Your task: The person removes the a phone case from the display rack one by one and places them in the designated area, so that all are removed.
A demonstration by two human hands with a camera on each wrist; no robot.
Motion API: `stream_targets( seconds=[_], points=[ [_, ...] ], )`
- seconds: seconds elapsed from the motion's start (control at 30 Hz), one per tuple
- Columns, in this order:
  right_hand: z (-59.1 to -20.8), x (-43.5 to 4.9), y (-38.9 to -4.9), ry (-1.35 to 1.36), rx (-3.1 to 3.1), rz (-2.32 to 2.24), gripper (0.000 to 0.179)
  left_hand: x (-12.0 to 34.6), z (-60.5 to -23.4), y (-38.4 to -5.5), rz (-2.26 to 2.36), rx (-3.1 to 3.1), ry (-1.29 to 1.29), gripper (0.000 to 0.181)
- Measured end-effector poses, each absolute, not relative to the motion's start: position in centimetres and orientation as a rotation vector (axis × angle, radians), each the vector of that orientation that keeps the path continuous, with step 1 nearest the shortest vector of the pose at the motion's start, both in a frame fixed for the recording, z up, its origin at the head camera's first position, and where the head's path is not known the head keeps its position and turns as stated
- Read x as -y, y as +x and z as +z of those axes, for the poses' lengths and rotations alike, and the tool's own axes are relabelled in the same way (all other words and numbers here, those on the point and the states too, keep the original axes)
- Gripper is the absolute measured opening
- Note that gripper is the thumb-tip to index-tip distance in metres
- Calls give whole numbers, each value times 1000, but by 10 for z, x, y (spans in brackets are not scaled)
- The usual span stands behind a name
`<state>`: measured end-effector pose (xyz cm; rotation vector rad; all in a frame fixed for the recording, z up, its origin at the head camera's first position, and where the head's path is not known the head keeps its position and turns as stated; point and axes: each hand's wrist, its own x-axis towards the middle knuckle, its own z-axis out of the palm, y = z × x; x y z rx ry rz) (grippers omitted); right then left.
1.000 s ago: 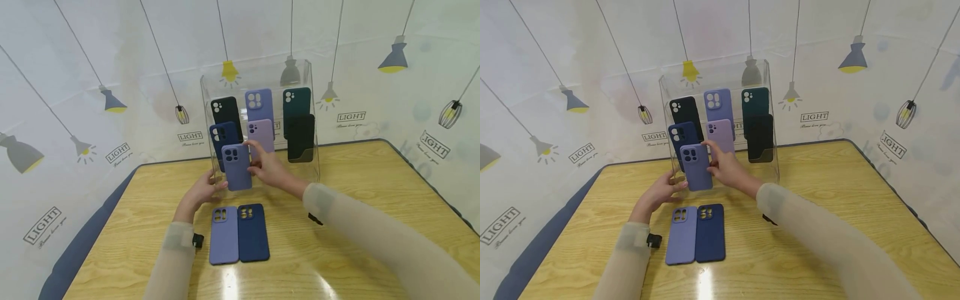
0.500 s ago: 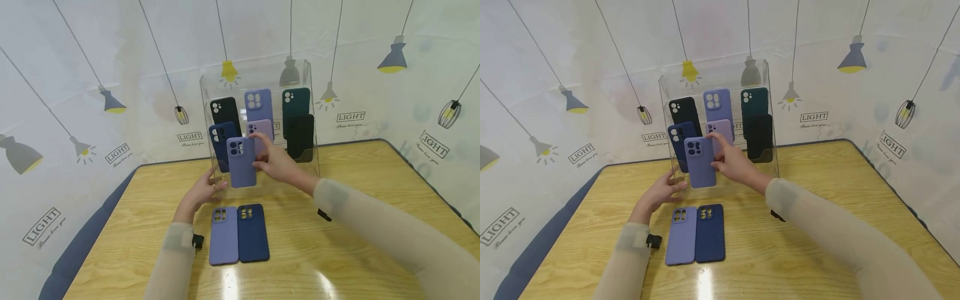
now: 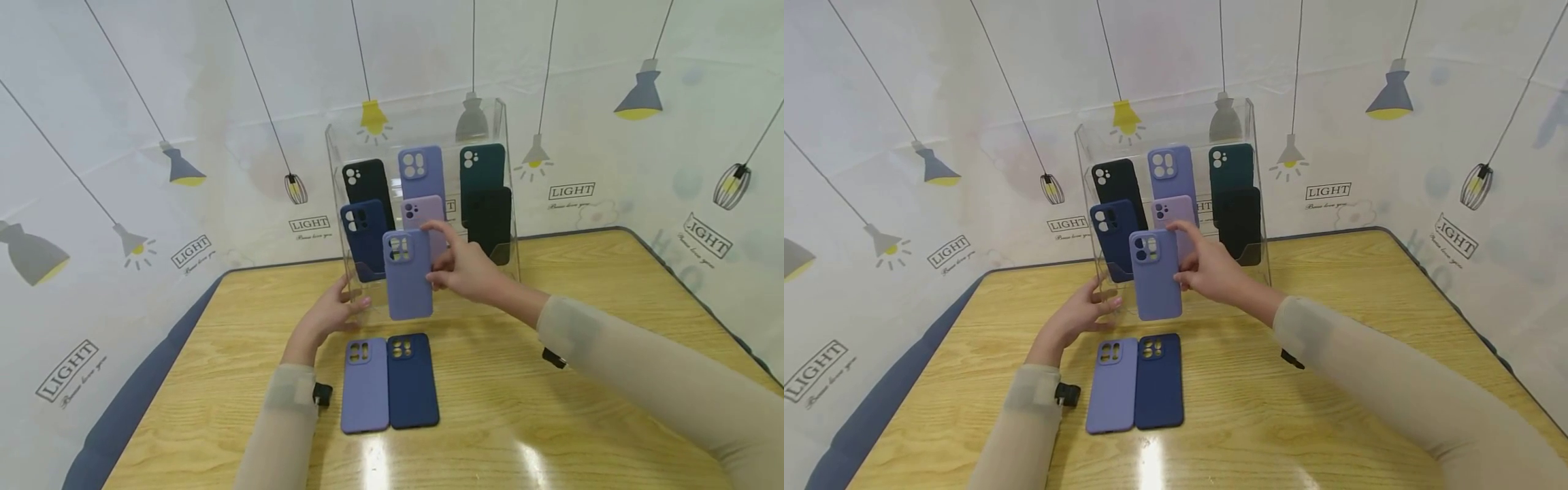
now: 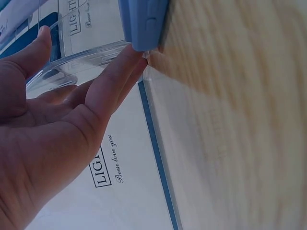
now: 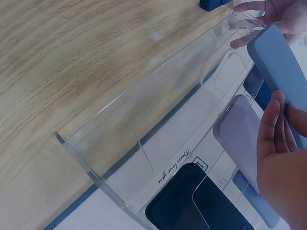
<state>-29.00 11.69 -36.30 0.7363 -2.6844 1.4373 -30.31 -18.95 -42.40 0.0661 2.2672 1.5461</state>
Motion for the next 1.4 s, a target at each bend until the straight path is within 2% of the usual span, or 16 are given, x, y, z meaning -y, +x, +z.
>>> stream_targets(
  seconds=[0.63,1.4],
  points=[
    [-360,-124,-264,671,2803,1551,85,191,-424,-304,1549,-2255,77,87],
    [-403,-153,-241,566,2899,1952,89,189,-421,-302,1545,-2261,73,86]
  ],
)
